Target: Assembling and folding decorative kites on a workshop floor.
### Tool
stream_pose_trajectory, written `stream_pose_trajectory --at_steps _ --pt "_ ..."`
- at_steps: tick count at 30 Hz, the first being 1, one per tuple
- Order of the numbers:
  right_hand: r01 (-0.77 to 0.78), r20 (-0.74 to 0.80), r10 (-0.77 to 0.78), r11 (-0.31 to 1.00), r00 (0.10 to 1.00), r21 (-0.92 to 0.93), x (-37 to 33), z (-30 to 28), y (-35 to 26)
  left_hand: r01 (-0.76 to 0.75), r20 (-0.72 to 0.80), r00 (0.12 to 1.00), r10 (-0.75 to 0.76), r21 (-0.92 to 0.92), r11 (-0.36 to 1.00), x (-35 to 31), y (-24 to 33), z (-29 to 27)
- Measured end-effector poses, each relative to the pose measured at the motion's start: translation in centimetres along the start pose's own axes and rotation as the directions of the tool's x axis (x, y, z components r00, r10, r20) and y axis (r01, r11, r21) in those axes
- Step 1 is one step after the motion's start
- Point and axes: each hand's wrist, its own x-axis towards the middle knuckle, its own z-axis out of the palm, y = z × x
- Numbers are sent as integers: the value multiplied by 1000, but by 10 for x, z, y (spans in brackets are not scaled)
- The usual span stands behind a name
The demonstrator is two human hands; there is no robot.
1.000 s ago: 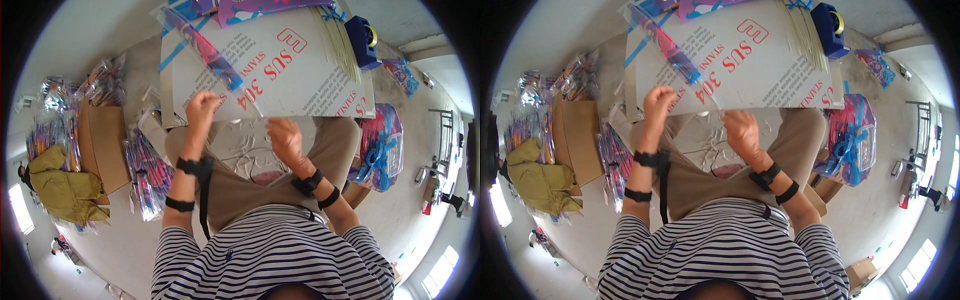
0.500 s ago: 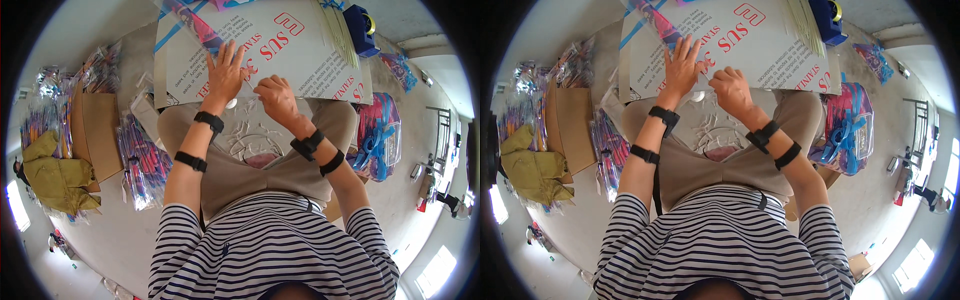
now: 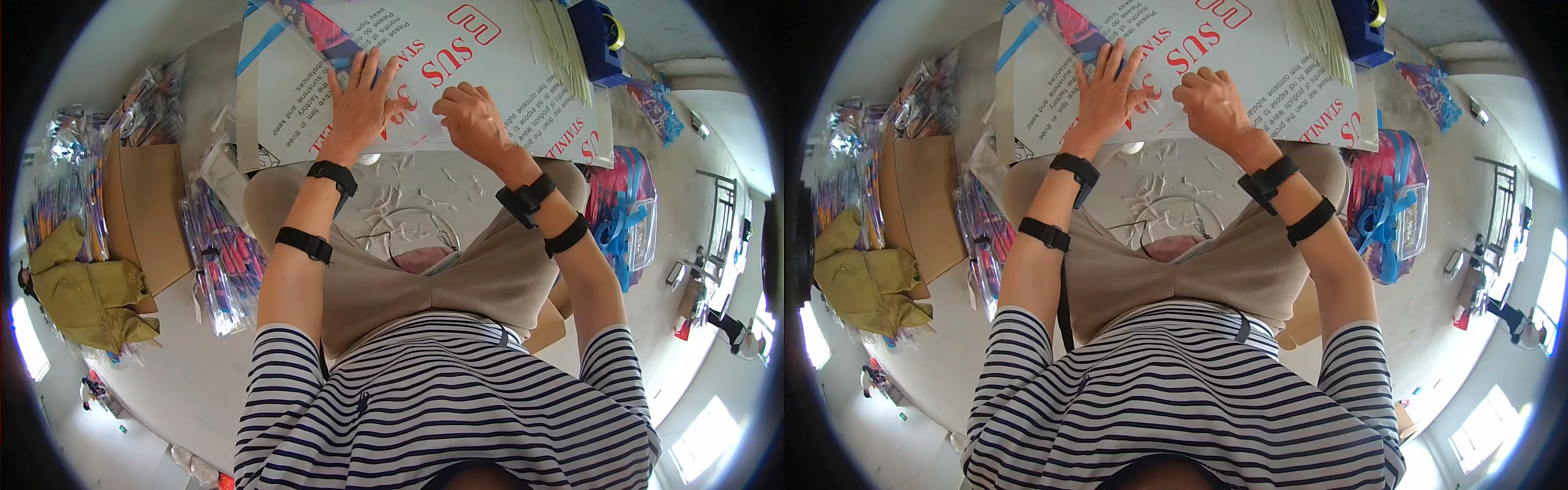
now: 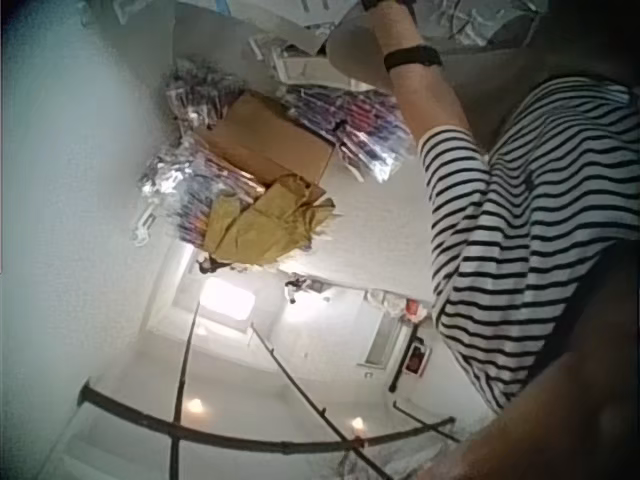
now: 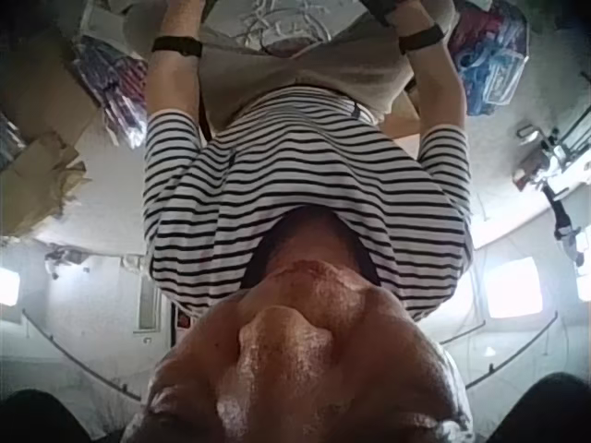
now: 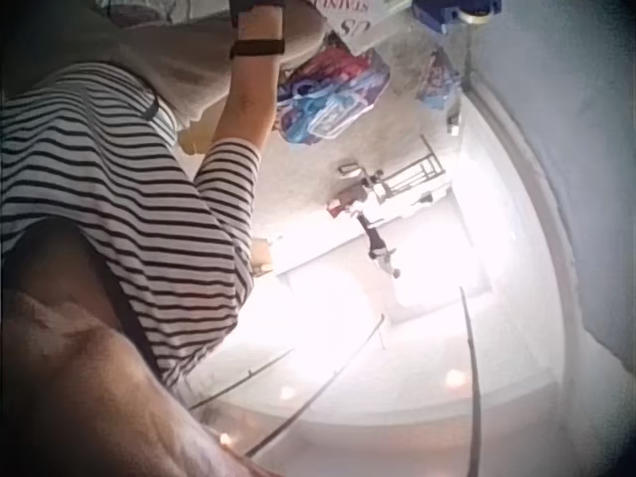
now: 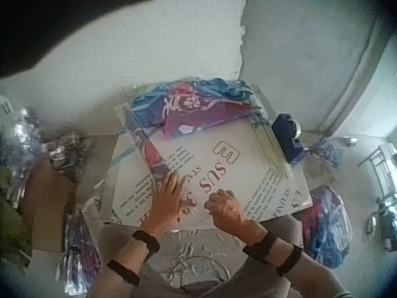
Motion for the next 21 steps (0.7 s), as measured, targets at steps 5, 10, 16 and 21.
stream_pose_trajectory --at_steps 5,10,16,21 --pt "105 72 -110 992 991 69 1 12 -8 -66 -60 996 66 -2 998 1 7 -7" --pt "109 0 -110 983 994 148 2 28 -13 -110 40 993 110 -2 994 -20 9 -9" --pt "88 264 -88 996 960 13 8 30 -9 -101 10 995 102 -38 994 -24 8 -4" --pt "160 308 -129 984 943 -77 9 35 -9 -79 77 994 79 -1 997 -23 8 -6"
